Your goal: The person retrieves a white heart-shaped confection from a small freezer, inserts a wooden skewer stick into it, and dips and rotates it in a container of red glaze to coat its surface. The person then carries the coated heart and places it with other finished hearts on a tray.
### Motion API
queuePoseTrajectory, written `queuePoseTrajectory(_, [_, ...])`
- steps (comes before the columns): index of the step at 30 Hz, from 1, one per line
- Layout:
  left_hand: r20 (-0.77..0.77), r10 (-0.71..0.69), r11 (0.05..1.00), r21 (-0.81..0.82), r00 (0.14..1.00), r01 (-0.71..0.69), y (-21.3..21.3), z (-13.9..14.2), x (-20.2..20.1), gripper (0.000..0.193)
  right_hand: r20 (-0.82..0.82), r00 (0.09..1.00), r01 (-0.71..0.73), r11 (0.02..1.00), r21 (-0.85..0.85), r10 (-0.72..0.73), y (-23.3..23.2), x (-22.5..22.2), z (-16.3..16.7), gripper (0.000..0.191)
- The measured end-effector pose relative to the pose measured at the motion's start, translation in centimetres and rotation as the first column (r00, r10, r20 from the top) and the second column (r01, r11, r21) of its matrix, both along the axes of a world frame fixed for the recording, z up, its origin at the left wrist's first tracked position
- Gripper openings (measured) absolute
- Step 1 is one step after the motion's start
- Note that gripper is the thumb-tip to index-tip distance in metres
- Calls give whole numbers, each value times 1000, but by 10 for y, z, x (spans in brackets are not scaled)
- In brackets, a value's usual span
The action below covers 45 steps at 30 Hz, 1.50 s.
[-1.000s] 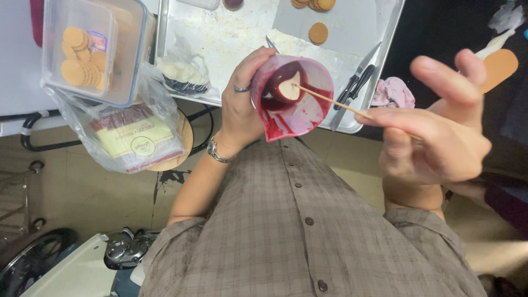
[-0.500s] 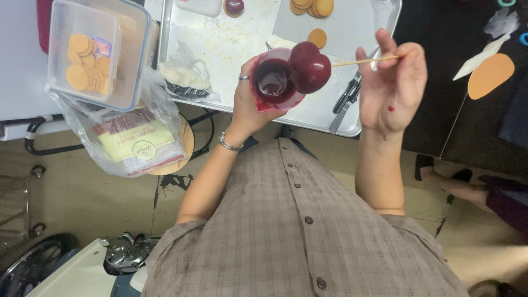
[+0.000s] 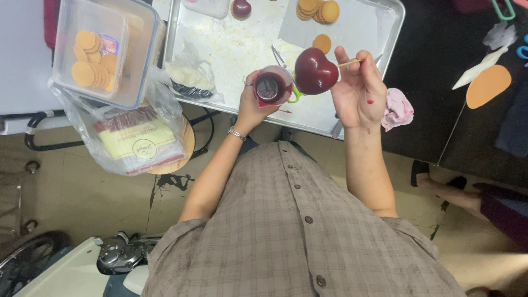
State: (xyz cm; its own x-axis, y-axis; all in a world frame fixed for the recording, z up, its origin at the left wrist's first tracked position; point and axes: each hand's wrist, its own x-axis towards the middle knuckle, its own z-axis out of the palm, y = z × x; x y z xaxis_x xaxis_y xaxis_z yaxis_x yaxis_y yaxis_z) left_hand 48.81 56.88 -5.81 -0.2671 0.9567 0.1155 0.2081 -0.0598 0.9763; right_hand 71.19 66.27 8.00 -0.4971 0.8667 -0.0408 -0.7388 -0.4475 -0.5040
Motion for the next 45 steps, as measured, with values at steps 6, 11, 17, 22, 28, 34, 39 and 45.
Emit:
queuePoseTrajectory(6, [62, -59, 998, 16, 996, 59, 7, 2, 9, 89, -130, 991, -50, 993, -109, 36, -2, 1, -11, 22])
queuePoseTrajectory(11, [-4, -88, 995, -39, 996, 88, 12, 4, 15, 96, -122, 992, -56, 990, -129, 40, -7, 1, -9, 23])
queuePoseTrajectory(17, [-3, -139, 990, -25, 990, 139, 12, 2, 17, 98, -127, 992, -43, 984, -172, 21, -9, -3, -2, 23])
queuePoseTrajectory(22, [-37, -137, 990, -47, 990, 136, 12, 2, 16, 99, -186, 982, -59, 982, -178, 25, -9, -3, -1, 18])
queuePoseTrajectory(28, [-54, -141, 990, -32, 989, 140, 12, 2, 15, 99, -202, 978, -80, 982, -172, 44, -9, -5, 2, 13])
queuePoseTrajectory(34, [-62, -153, 987, -56, 986, 150, 8, 1, 14, 99, -196, 980, -77, 980, -182, 40, -13, -7, 1, 11])
queuePoseTrajectory(39, [-50, -168, 985, -55, 985, 165, 8, 0, 13, 98, -200, 979, -74, 979, -190, 35, -15, -7, -1, 11])
queuePoseTrajectory(45, [-62, -165, 985, -53, 984, 162, 9, 1, 12, 98, -213, 976, -88, 979, -183, 47, -14, -8, -2, 12])
